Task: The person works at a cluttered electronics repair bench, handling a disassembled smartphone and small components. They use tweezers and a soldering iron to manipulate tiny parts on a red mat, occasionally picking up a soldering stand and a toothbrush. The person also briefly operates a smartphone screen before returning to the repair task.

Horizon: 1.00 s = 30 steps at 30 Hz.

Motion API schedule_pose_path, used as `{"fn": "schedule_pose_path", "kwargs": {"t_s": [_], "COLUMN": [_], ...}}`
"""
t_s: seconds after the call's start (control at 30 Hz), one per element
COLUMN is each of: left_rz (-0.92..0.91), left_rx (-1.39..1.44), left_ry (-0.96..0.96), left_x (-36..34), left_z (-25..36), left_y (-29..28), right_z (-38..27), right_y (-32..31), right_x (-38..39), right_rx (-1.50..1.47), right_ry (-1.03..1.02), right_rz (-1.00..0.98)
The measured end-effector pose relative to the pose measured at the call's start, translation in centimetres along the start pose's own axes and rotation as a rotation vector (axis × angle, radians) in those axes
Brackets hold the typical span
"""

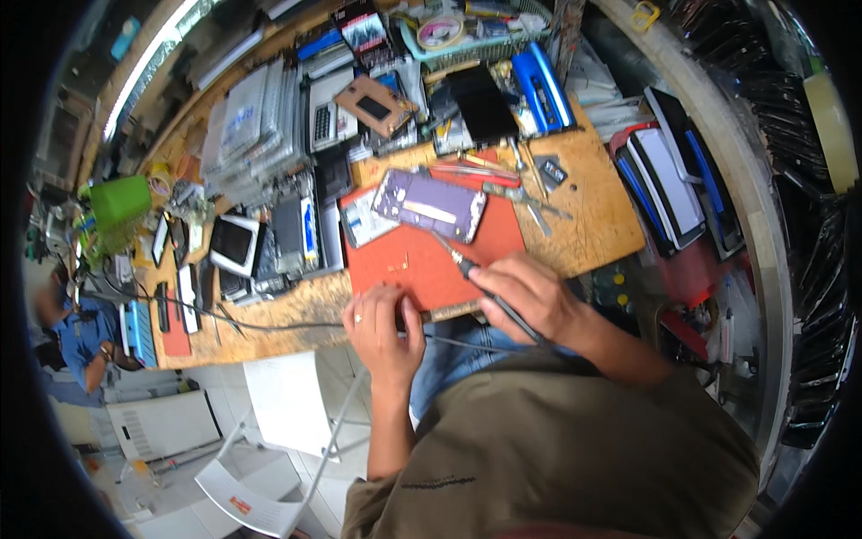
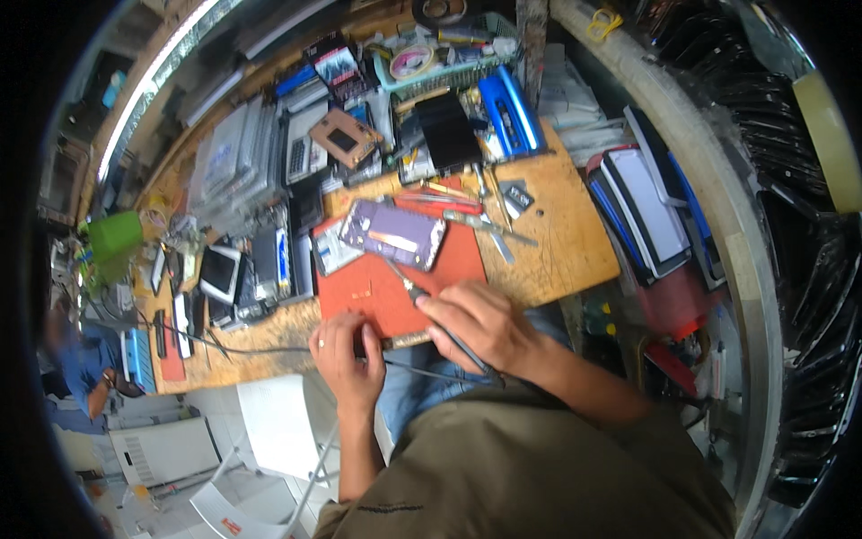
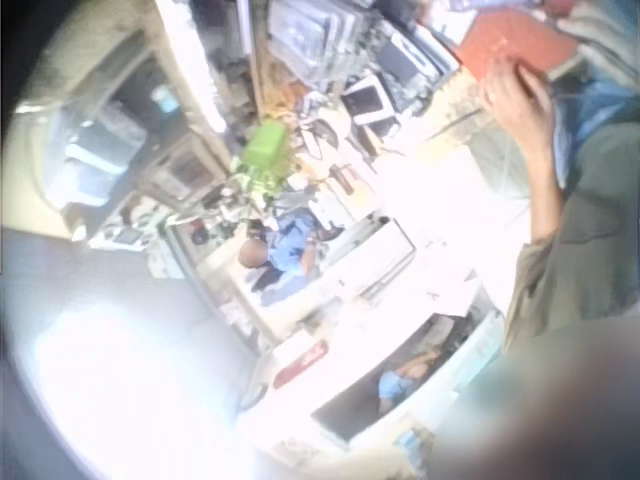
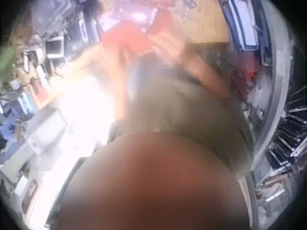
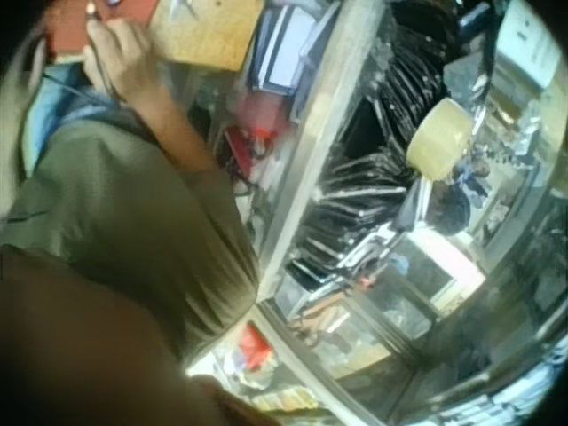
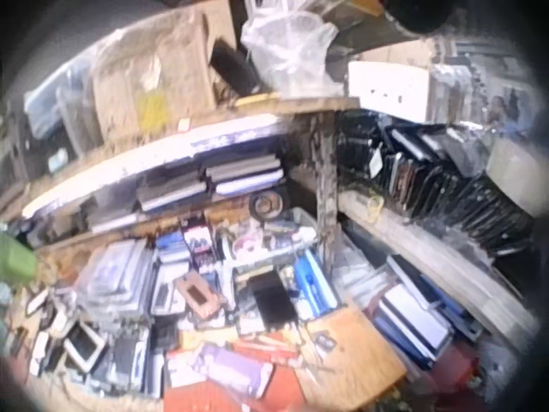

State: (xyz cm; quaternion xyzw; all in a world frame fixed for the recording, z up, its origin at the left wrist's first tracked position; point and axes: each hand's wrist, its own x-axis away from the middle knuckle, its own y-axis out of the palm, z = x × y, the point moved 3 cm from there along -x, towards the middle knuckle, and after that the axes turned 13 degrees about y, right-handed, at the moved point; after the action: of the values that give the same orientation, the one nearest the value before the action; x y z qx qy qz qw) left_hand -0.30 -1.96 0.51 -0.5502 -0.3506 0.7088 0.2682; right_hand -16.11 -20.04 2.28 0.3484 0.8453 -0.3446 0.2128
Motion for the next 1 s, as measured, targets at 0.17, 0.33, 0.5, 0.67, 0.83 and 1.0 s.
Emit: {"fn": "schedule_pose_path", "kwargs": {"t_s": [0.17,0.33,0.5,0.67,0.83,1.0], "left_rz": [0.197,0.319,0.378,0.252,0.305,0.256], "left_rx": [-0.061,-0.162,0.05,-0.088,0.031,-0.163], "left_ry": [-0.086,-0.042,-0.197,-0.319,-0.618,-0.647], "left_x": [-0.9,-7.0,-17.4,-25.3,-25.5,-25.0], "left_z": [-3.4,-11.4,-21.9,-35.0,-51.5,-60.3], "left_y": [-3.2,-7.7,-9.4,-8.8,-6.6,-7.1], "right_z": [1.6,2.0,1.8,1.9,2.1,2.3], "right_y": [1.4,2.2,1.9,1.8,2.0,2.1], "right_x": [-1.0,-1.6,-1.3,-1.2,-1.0,-0.9], "right_rx": [0.108,0.281,0.296,0.368,0.394,0.424], "right_ry": [-0.006,0.025,0.084,0.066,0.069,0.114], "right_rz": [0.043,-0.068,0.018,0.024,0.088,0.095]}}
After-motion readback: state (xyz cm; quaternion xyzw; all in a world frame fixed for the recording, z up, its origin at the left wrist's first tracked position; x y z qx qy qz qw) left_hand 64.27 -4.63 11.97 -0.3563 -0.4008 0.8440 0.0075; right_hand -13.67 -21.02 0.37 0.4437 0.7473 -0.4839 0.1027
